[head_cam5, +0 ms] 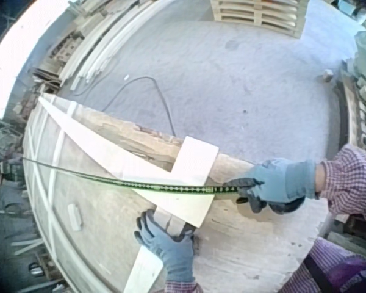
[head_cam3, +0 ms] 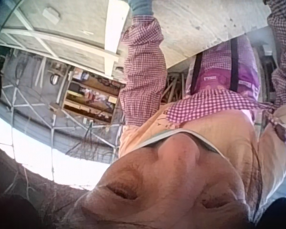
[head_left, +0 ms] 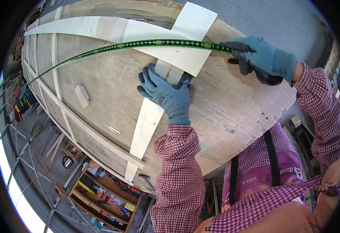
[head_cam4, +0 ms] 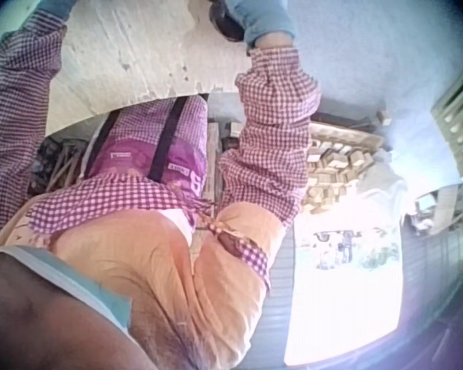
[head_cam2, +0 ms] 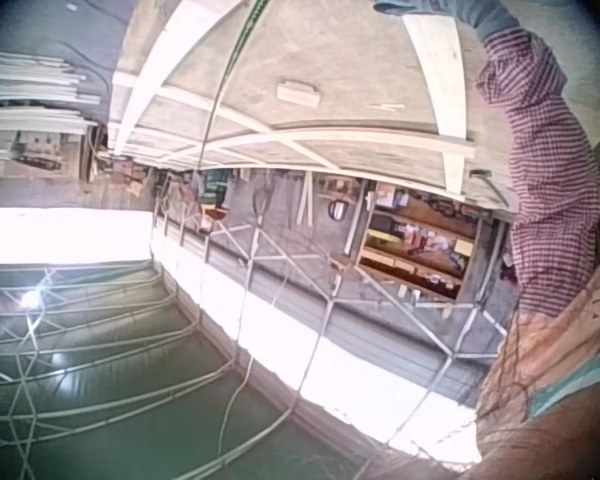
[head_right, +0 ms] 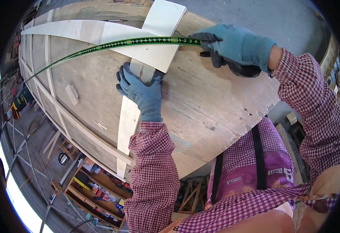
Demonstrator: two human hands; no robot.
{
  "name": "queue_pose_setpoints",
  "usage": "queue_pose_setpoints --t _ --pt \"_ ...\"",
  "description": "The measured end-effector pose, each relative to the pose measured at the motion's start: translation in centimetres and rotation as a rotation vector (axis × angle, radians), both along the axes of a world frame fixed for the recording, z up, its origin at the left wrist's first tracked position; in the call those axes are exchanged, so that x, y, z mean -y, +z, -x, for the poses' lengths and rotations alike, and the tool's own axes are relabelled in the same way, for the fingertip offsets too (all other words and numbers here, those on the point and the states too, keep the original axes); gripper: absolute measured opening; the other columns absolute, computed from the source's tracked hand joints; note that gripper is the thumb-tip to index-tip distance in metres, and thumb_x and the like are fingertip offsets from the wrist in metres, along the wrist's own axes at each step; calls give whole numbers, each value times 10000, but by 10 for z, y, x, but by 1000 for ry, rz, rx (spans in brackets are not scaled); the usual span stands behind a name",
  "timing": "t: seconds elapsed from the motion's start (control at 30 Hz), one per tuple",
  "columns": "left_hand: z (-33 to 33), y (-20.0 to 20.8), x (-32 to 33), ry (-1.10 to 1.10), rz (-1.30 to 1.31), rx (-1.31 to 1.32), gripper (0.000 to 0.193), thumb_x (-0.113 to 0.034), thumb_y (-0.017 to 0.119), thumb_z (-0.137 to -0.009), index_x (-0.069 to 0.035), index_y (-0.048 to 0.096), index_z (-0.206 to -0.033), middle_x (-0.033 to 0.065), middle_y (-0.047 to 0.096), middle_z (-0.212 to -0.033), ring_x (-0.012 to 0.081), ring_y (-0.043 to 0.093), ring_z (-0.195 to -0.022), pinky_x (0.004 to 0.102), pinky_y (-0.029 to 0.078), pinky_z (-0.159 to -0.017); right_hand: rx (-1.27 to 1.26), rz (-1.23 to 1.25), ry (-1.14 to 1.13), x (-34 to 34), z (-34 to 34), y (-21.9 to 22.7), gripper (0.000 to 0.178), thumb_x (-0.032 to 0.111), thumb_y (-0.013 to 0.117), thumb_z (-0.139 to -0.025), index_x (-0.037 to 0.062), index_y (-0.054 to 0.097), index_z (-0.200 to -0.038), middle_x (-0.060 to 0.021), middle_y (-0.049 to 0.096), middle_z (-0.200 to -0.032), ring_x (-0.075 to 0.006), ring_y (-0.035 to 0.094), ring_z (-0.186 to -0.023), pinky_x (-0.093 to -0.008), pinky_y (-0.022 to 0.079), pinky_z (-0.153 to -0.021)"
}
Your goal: The person measures a wooden frame structure using a tape measure, repeatedly extending and retracting the tape across different sections of the frame. The person also briefly handles a nail gun and a small wooden block.
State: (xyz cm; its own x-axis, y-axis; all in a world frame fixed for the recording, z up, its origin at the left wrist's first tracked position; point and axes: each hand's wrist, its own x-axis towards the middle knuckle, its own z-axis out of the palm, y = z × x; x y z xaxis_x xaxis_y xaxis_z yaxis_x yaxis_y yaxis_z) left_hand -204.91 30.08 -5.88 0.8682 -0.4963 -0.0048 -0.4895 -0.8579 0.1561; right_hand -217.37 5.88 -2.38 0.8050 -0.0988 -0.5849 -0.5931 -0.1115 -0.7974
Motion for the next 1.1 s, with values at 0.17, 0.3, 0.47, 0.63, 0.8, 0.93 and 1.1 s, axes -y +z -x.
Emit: queue_pose_setpoints --t 0.17,0.3,0.47,0.63,0.8,0.93,1.1 --pt "-1 -5 10 -41 54 47 957 -509 778 -607 -65 325 -1322 163 376 -1326 352 288 -1290 553 147 -1063 37 83 29 7 9 -9 371 111 461 -935 22 496 -1294 -102 627 -761 -116 591 -615 -241 525 -572" --pt "0 -1 10 -2 32 -69 1029 -496 786 -611 -80 237 -1375 148 290 -1388 354 192 -1347 571 56 -1104 -16 106 46 6 5 -4 366 162 478 -951 29 499 -1291 -108 639 -790 -118 603 -630 -249 531 -576" --pt "1 0 6 14 19 -50 1035 -490 794 -604 -79 238 -1374 147 291 -1384 356 188 -1349 571 55 -1104 -20 113 62 4 6 -13 367 169 488 -948 46 503 -1294 -116 652 -841 -119 611 -651 -253 537 -587" --pt "0 -1 9 12 25 -59 1046 -512 789 -601 -79 234 -1375 145 290 -1377 359 185 -1350 580 57 -1099 -67 79 45 4 5 -6 363 164 484 -951 54 503 -1297 -111 652 -842 -116 606 -647 -253 538 -594" --pt "-1 -3 9 6 11 -74 1072 -528 791 -590 -80 221 -1380 147 275 -1386 363 178 -1352 579 49 -1102 -71 114 25 1 5 -6 361 158 475 -955 44 499 -1297 -93 640 -788 -116 604 -645 -256 540 -609" --pt "-1 0 9 44 4 -95 1085 -536 789 -592 -86 203 -1387 157 264 -1391 373 163 -1357 574 38 -1105 -91 135 92 6 5 -4 370 160 475 -954 34 487 -1302 -94 635 -771 -131 617 -660 -269 549 -647" --pt "-2 -3 7 30 -9 -80 1092 -580 766 -596 -92 196 -1390 161 260 -1392 377 155 -1359 576 35 -1104 -51 215 113 5 8 -9 389 122 451 -954 15 444 -1328 -107 641 -815 -155 636 -689 -284 553 -673"
